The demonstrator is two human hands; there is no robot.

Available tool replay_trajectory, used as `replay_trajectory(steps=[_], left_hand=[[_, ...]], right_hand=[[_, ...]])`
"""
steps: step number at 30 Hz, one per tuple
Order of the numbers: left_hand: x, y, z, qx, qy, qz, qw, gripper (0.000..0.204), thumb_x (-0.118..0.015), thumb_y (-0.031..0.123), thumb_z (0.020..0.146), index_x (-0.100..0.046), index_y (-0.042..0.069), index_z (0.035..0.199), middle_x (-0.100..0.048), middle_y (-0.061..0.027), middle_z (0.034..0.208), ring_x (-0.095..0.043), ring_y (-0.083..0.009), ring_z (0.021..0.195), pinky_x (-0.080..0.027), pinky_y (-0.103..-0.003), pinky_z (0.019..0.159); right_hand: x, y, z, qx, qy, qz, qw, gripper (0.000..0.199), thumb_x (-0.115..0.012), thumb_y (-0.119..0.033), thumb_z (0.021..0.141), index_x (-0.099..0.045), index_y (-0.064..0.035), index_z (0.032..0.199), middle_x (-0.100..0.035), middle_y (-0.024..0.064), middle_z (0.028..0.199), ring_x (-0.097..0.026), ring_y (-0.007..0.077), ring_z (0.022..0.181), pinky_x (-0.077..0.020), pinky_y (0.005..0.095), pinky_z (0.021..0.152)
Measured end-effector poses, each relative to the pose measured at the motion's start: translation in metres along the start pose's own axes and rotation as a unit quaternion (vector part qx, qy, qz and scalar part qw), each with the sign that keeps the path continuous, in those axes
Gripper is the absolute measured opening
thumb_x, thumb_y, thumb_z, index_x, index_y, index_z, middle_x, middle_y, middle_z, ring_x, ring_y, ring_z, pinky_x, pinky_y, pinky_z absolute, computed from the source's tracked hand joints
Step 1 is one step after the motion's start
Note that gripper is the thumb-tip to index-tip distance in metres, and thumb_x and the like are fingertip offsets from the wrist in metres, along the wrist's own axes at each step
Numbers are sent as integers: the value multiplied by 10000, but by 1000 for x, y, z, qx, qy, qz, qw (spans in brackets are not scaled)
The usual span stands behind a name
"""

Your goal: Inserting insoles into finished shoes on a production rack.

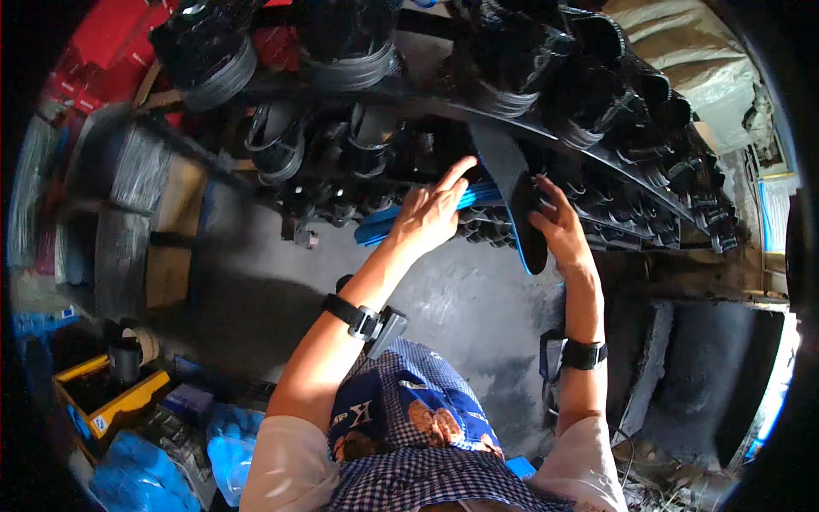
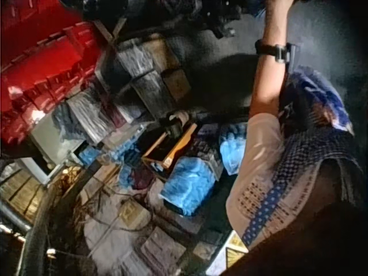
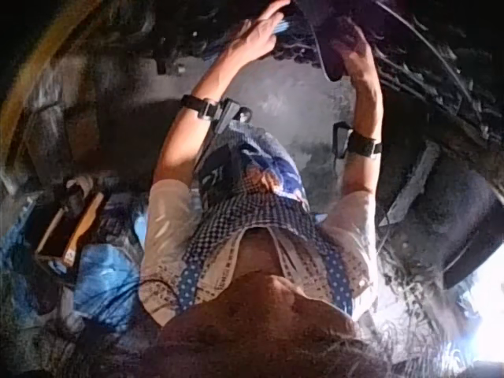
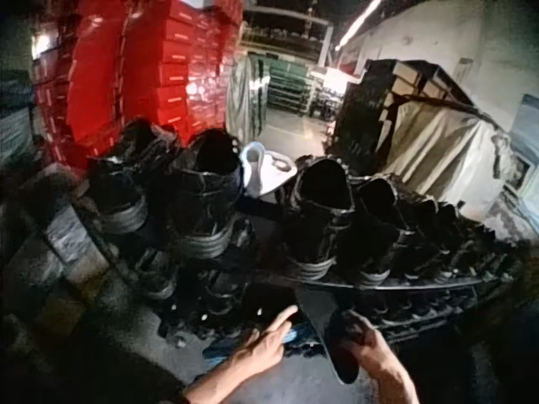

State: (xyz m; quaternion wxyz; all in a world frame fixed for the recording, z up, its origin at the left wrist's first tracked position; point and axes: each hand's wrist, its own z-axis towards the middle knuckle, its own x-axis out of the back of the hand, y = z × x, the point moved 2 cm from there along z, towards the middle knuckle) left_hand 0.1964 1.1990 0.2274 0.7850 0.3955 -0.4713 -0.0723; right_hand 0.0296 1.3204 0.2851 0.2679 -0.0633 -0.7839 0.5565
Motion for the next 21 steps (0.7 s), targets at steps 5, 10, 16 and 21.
replay_trajectory(steps=[5,10,16,21], left_hand=[[-2,-5,-3,20,-3,11,1000,316,-520,-29,664,-475,-30,977,-236,-33,1389,-597,-325,731,-488,-425,626],[-2,-3,-6,25,17,-27,999,338,-506,-68,659,-500,-46,996,-307,-42,1360,-598,-331,728,-488,-410,641],[13,-3,-25,-19,47,-33,998,361,-516,-70,644,-516,-81,1005,-276,-96,1373,-610,-308,661,-514,-353,542],[55,-25,-78,16,58,-8,998,419,-537,-27,641,-536,-11,1060,-173,-73,1418,-625,-302,698,-538,-333,561]], right_hand=[[-25,-21,2,9,12,-48,999,604,-635,-272,791,-371,-31,1278,-545,138,1082,-509,183,993,-384,288,874],[-32,-31,4,82,20,-262,961,715,-678,-348,719,-374,-6,1269,-478,200,1195,-483,236,1076,-372,325,908],[-24,-52,-15,58,-4,-255,965,439,-552,-171,789,-483,6,1186,-582,153,1013,-538,188,940,-412,281,814],[-49,-84,-37,-11,-78,-182,980,327,-502,-135,842,-531,35,1120,-569,66,805,-503,81,694,-407,216,604]])
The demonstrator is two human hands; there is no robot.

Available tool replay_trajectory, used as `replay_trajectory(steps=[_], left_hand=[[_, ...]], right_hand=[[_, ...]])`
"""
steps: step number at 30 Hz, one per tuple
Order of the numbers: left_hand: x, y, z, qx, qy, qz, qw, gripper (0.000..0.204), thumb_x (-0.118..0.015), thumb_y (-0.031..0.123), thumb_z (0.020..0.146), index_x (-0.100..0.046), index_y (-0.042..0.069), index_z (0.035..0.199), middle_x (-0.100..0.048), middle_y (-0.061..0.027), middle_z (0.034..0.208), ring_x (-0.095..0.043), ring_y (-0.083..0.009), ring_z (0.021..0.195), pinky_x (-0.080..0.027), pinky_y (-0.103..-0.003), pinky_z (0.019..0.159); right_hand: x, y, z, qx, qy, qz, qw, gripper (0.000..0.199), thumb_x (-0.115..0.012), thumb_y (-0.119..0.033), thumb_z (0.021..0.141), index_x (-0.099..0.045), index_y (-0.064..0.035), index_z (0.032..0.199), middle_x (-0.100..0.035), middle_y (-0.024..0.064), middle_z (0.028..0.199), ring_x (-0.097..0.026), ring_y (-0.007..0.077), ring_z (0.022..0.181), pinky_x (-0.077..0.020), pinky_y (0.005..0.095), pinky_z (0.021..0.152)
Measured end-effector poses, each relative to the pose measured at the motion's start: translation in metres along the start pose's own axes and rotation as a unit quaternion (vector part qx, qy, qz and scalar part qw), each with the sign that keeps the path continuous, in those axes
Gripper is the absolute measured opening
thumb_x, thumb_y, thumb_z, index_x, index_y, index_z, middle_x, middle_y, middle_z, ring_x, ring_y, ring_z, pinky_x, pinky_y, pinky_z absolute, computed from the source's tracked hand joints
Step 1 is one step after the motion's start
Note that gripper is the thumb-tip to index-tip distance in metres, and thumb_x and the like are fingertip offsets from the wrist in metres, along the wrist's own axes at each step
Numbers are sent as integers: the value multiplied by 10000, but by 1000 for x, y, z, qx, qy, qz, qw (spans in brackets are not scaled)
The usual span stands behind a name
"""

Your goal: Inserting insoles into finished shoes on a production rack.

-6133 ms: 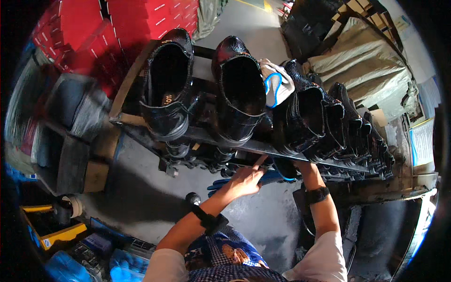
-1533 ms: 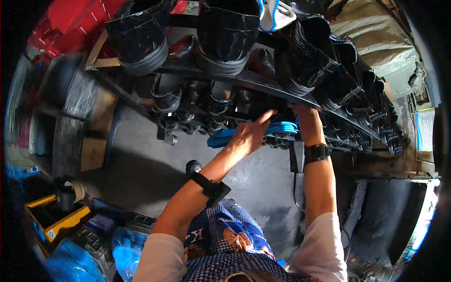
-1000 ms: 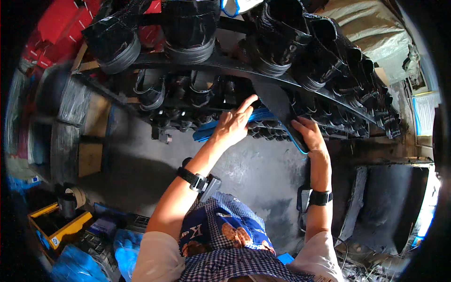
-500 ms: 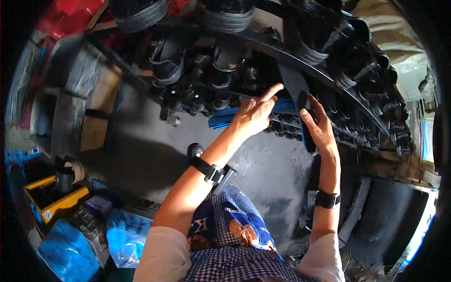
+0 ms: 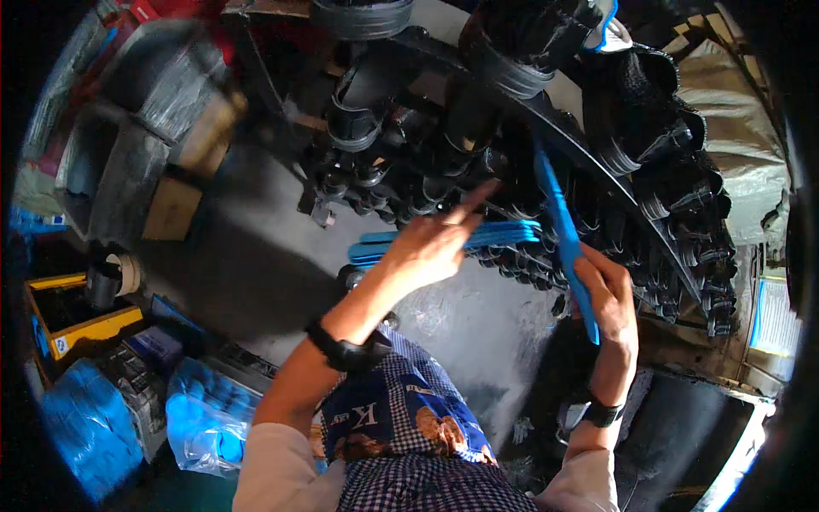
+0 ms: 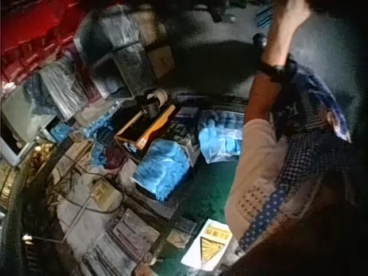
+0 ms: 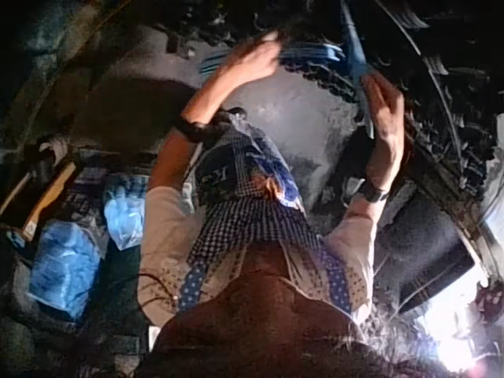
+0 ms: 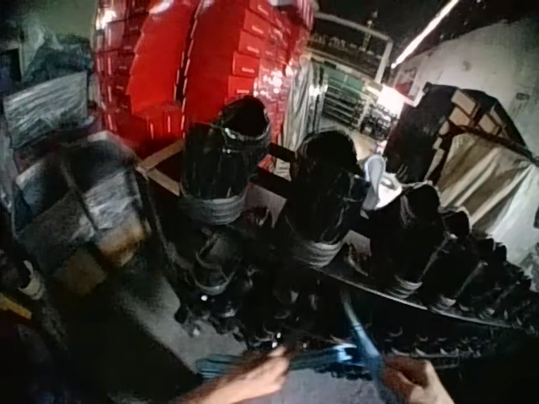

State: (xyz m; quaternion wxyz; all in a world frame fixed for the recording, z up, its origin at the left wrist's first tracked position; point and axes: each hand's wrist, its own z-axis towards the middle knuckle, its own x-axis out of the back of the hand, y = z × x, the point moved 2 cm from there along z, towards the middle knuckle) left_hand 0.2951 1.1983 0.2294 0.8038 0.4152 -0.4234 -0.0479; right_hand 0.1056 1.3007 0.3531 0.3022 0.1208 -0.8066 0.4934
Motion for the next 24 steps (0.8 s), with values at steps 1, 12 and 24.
replay_trajectory(steps=[1,12,24], left_hand=[[15,-4,-6,46,-30,49,997,427,-547,-15,647,-528,3,1073,-182,-79,1414,-621,-308,689,-538,-329,560],[56,-34,16,47,-114,139,983,502,-525,-103,577,-561,-6,1068,-268,-87,1385,-601,-323,810,-519,-351,631],[43,-64,32,-92,-27,82,992,586,-499,100,776,-286,38,1319,-567,-147,592,-575,-286,529,-475,-392,494]], right_hand=[[-11,-16,2,-40,-22,44,998,303,-500,-152,853,-554,19,1097,-551,33,707,-499,73,582,-401,211,500],[-46,-60,50,-114,-170,222,953,288,-481,-225,840,-551,26,962,-547,75,716,-519,116,453,-453,223,360],[-87,-50,131,-200,-17,273,941,302,-527,-218,827,-524,-11,1046,-595,156,813,-567,200,521,-449,283,387]])
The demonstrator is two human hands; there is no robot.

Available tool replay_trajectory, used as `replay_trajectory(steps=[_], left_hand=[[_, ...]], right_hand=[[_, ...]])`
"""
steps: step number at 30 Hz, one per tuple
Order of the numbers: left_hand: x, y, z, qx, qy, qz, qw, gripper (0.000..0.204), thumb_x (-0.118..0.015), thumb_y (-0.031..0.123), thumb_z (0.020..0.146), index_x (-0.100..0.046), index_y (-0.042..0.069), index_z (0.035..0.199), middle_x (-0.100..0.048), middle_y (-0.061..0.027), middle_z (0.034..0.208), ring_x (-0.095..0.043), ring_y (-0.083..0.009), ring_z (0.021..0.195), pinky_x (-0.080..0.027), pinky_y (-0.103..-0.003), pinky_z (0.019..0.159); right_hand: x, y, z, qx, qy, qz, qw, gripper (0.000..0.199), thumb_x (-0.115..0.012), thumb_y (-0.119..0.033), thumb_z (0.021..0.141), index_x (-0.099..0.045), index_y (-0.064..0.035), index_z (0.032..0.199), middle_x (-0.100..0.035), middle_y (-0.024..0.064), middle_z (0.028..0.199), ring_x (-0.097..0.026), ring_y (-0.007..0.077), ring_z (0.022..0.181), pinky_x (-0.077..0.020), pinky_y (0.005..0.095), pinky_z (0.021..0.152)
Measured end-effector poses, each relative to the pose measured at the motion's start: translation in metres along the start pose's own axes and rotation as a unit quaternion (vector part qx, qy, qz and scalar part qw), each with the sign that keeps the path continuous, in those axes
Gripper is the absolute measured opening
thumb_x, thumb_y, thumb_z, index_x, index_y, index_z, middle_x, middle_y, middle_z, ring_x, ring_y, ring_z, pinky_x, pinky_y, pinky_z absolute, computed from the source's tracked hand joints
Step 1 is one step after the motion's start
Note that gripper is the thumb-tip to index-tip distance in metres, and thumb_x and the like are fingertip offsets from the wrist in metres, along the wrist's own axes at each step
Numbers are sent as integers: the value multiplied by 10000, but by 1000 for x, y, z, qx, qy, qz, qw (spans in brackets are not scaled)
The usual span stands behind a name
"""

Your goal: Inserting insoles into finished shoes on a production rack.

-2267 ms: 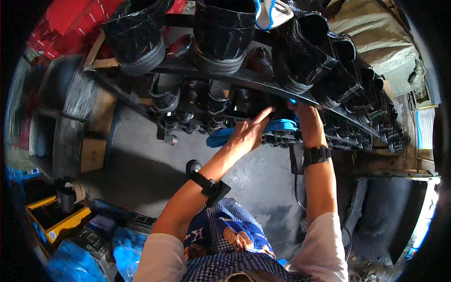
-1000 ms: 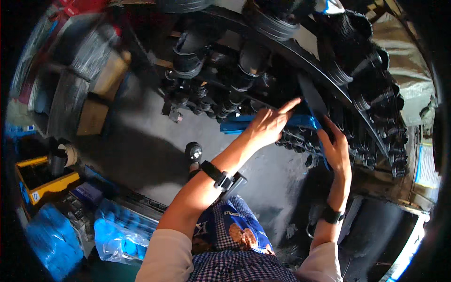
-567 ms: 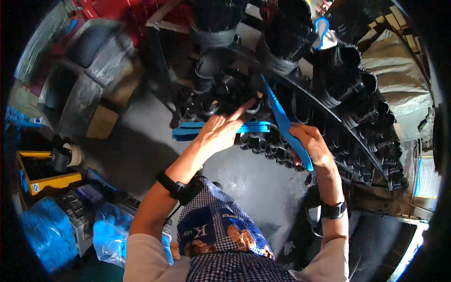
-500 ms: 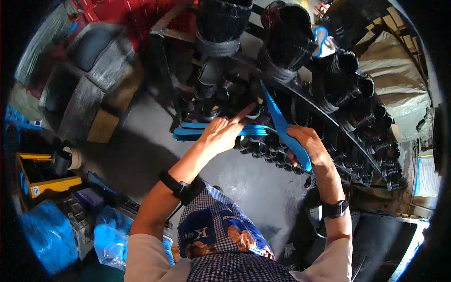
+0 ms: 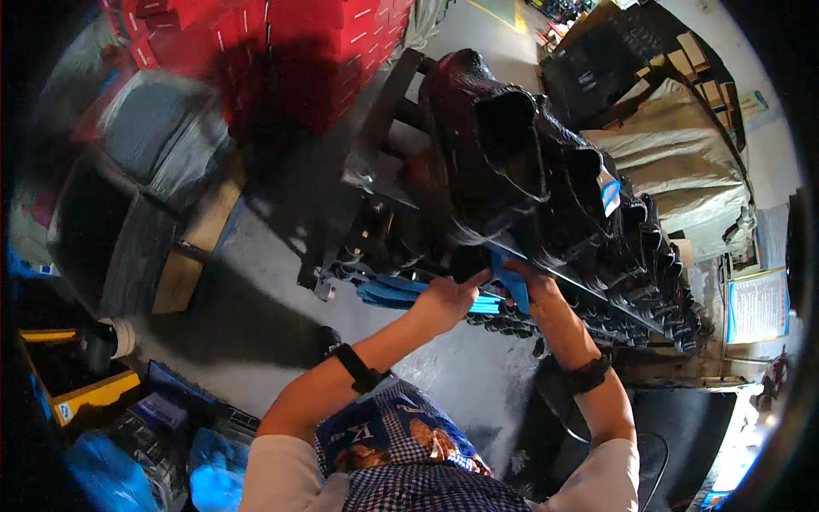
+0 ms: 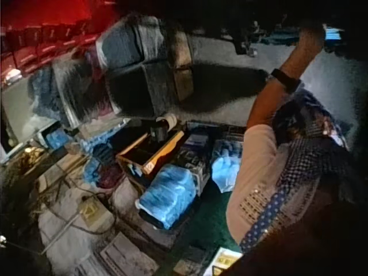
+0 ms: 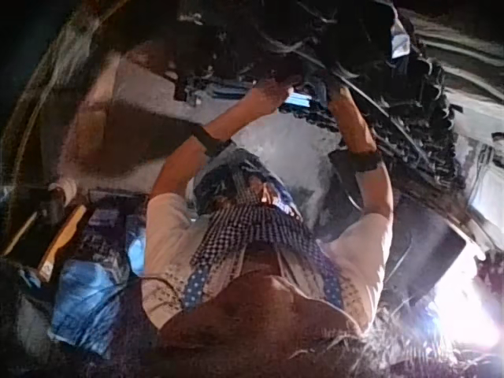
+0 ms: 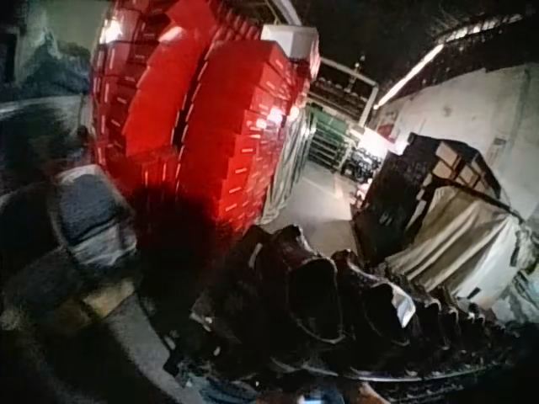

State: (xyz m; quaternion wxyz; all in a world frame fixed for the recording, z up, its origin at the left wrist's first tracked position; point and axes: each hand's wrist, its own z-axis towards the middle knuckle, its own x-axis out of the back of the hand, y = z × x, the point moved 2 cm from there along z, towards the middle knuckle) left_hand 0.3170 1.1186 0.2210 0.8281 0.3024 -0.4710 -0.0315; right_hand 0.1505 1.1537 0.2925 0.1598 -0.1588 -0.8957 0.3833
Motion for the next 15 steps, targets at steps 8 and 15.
replay_trajectory(steps=[8,15], left_hand=[[-13,-9,-8,-28,-36,21,999,343,-585,56,642,-504,-29,965,-332,-180,1335,-588,-264,621,-463,-341,484],[-6,1,3,132,-120,-107,978,574,-529,38,718,-346,-10,1260,-328,-172,1334,-569,-301,639,-478,-391,536]], right_hand=[[-24,-11,36,169,123,-255,944,256,-505,-221,831,-542,-42,1010,-599,130,906,-589,174,665,-494,293,541],[-21,-11,37,394,145,-514,748,238,-491,-225,835,-548,-53,991,-597,112,929,-586,157,716,-494,290,596]])
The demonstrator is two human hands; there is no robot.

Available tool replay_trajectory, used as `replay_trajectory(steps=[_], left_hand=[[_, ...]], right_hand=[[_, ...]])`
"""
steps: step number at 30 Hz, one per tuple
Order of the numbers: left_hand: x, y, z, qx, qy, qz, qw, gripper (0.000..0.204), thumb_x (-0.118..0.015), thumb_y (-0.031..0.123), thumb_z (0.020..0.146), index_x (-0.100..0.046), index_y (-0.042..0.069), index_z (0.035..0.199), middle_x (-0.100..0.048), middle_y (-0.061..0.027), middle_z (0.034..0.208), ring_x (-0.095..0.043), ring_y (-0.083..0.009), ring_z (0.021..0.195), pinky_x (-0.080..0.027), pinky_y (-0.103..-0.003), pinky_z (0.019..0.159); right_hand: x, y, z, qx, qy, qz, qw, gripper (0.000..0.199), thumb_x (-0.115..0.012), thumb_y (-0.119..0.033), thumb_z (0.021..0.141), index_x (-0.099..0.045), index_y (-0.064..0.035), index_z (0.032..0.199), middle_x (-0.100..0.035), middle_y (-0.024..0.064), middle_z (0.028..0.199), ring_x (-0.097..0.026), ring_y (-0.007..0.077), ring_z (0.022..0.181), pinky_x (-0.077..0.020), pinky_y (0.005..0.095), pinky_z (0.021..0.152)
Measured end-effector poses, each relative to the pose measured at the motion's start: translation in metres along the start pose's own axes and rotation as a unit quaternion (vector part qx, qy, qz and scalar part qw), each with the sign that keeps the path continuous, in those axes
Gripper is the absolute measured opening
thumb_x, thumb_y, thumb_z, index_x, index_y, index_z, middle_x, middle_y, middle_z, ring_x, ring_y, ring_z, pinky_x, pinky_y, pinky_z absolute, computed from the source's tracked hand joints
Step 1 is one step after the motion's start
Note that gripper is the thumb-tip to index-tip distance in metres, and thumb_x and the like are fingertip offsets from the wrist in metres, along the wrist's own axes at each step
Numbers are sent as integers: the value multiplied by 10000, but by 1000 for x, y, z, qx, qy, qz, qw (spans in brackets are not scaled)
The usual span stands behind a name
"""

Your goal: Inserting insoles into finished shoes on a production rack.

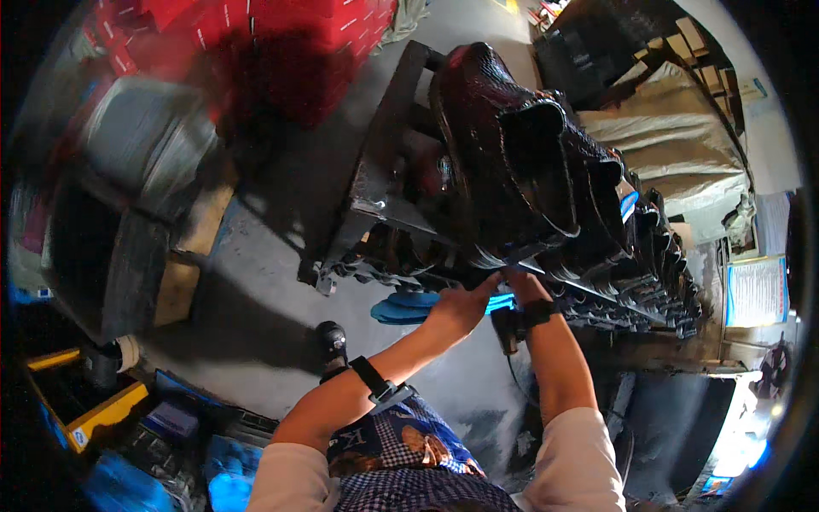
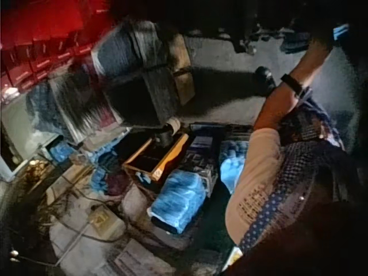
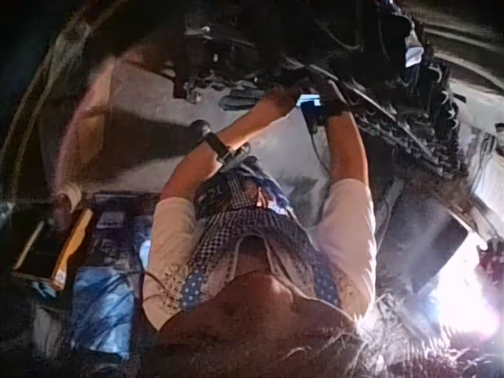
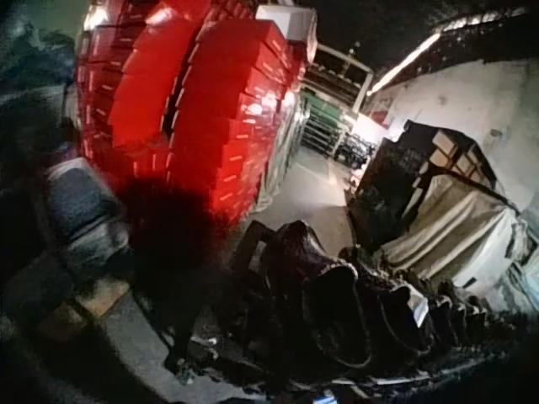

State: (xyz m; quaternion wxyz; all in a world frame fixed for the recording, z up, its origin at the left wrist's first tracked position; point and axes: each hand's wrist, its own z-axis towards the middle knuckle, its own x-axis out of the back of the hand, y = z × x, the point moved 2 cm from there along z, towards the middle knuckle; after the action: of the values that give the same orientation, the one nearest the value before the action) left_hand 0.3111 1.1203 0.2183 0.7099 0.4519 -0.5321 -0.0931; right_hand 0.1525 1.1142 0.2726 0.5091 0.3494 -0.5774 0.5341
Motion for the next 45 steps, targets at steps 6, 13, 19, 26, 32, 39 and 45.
replay_trajectory(steps=[6,13,19,26,32,39,45], left_hand=[[4,-8,-13,-48,25,130,990,504,-504,25,730,-401,-11,1222,-261,-114,1384,-572,-287,641,-497,-388,541],[22,6,-33,-67,64,29,995,460,-546,-8,686,-429,-55,1129,-249,-122,1377,-588,-324,740,-504,-375,555],[-7,8,-95,193,103,-544,810,465,-652,117,759,-460,-11,1163,-560,-79,1047,-513,-142,967,-405,-273,850],[-30,41,-104,247,221,-610,720,395,-660,129,764,-499,-1,1101,-571,-65,981,-537,-120,855,-446,-251,727],[-24,54,-120,332,261,-563,711,385,-629,267,797,-527,12,1067,-583,-66,953,-537,-137,851,-441,-278,737],[13,-14,-152,212,315,-311,871,344,-656,293,766,-583,-6,920,-630,-106,808,-593,-188,736,-465,-302,647],[91,-20,-136,50,259,-2,964,304,-662,220,722,-570,61,964,-506,-87,1177,-613,-285,763,-501,-369,657]], right_hand=[[-17,-2,3,260,62,-213,940,226,-479,-228,839,-552,-63,975,-596,96,949,-582,144,759,-494,287,643],[-17,63,-34,17,-234,-93,967,269,-383,-169,888,-556,-5,1013,-591,115,932,-527,211,777,-416,315,746],[2,-29,-165,-162,43,453,876,591,-542,-195,846,-258,-3,1328,-327,169,1341,-322,246,1231,-273,341,999],[-4,-98,-209,-87,78,305,945,695,-570,-49,769,-176,18,1338,-254,249,1338,-321,384,1172,-277,417,967],[-2,-87,-214,-203,93,591,775,402,-517,-25,830,-390,-42,1211,-523,126,1112,-522,194,949,-431,295,786],[17,-48,-173,-232,20,689,686,686,-502,28,786,-204,-163,1374,-510,116,1078,-503,154,868,-413,240,742],[54,-87,-107,-51,-184,580,792,811,-716,-302,703,-287,9,1317,-427,162,1257,-443,208,1095,-360,292,915]])
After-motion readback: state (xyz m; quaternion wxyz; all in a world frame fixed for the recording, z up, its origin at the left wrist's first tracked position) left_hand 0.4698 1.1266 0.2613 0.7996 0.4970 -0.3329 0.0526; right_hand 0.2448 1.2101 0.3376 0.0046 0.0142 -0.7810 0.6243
